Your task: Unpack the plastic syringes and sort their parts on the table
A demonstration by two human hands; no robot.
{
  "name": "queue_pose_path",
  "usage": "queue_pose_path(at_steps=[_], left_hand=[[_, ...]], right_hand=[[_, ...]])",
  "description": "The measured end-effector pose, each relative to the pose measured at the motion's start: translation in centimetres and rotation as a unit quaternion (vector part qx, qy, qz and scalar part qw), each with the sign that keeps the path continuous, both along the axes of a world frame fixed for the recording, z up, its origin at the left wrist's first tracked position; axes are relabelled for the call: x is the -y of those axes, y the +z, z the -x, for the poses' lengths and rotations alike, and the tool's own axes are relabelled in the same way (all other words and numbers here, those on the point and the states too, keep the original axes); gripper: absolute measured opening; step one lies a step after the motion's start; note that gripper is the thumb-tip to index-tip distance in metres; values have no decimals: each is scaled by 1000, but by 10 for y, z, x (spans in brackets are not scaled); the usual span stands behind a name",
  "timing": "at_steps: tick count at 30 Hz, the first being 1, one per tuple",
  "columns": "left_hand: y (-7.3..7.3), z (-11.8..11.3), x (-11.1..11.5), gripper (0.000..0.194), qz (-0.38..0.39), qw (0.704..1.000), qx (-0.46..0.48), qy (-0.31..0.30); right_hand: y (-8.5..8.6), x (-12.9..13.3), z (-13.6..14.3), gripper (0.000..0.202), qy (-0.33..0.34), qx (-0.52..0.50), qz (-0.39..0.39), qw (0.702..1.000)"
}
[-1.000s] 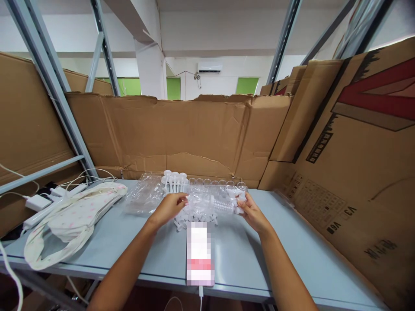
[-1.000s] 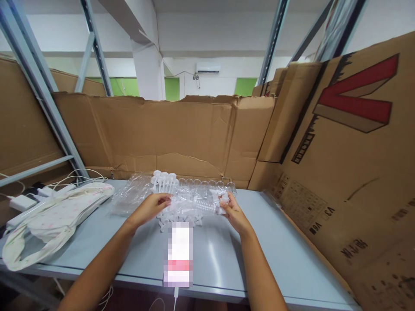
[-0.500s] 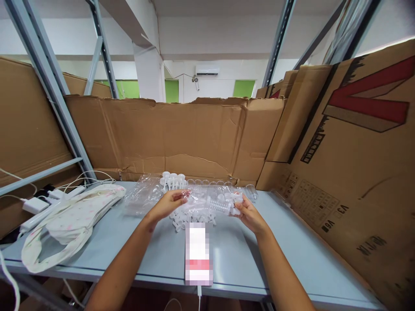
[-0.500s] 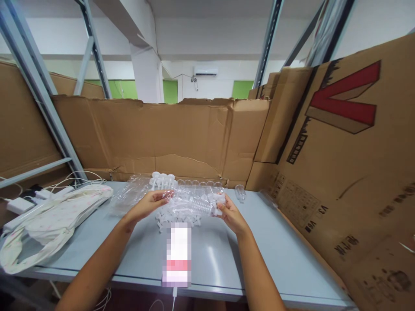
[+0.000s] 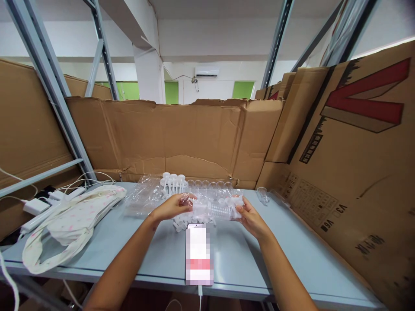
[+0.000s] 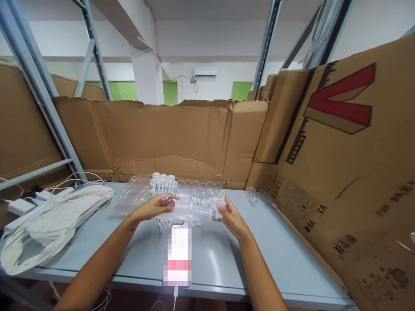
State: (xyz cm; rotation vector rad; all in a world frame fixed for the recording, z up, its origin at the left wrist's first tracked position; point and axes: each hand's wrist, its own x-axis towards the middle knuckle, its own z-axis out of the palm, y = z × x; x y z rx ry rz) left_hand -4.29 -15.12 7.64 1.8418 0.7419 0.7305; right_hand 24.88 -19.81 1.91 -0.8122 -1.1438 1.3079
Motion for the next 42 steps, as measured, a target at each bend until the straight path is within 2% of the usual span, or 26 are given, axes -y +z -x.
queue_pose_path(at_steps=[2, 4, 8, 14, 21, 28, 30, 33, 35, 37, 39, 41, 42], left_hand=[[0, -5, 1, 18, -25, 1000, -12, -1], [-1, -8, 3, 13, -45, 999, -6, 6], [2, -7, 4, 16, -71, 995, 51, 52], [5, 10, 0, 17, -105, 980, 104, 130], [-8, 27, -10, 16, -116, 958, 153, 215], [-19, 27, -17, 15, -108, 943, 175, 261], [-22, 27, -20, 15, -109, 941, 173, 272], [-27, 30, -23, 15, -122, 936, 166, 286], [-29, 33, -25, 16, -130, 933, 165, 293], [-30, 37, -26, 18, -132, 932, 164, 295], [-29, 39, -26, 20, -133, 932, 163, 296], [-28, 39, -25, 20, -138, 931, 159, 299], [-27, 38, -25, 19, -145, 930, 154, 301]], right_hand=[[-3, 4, -3, 36, -7, 2, 7, 1000], [-6, 7, -7, 36, -24, 4, 16, 1000], [-10, 15, -21, 43, -101, -7, 35, 994], [-13, 38, -60, 43, -213, 0, 67, 975], [-31, 63, -106, 49, -310, 44, 142, 939], [-46, 64, -116, 72, -395, 123, 163, 896], [-52, 58, -120, 75, -426, 176, 154, 874], [-60, 50, -128, 75, -466, 281, 149, 826], [-65, 47, -131, 74, -466, 357, 152, 795], [-64, 47, -128, 73, -458, 448, 174, 748], [-58, 49, -119, 72, -459, 536, 201, 680], [-45, 50, -104, 71, -503, 576, 183, 618], [-35, 50, -94, 68, -510, 584, 141, 616]])
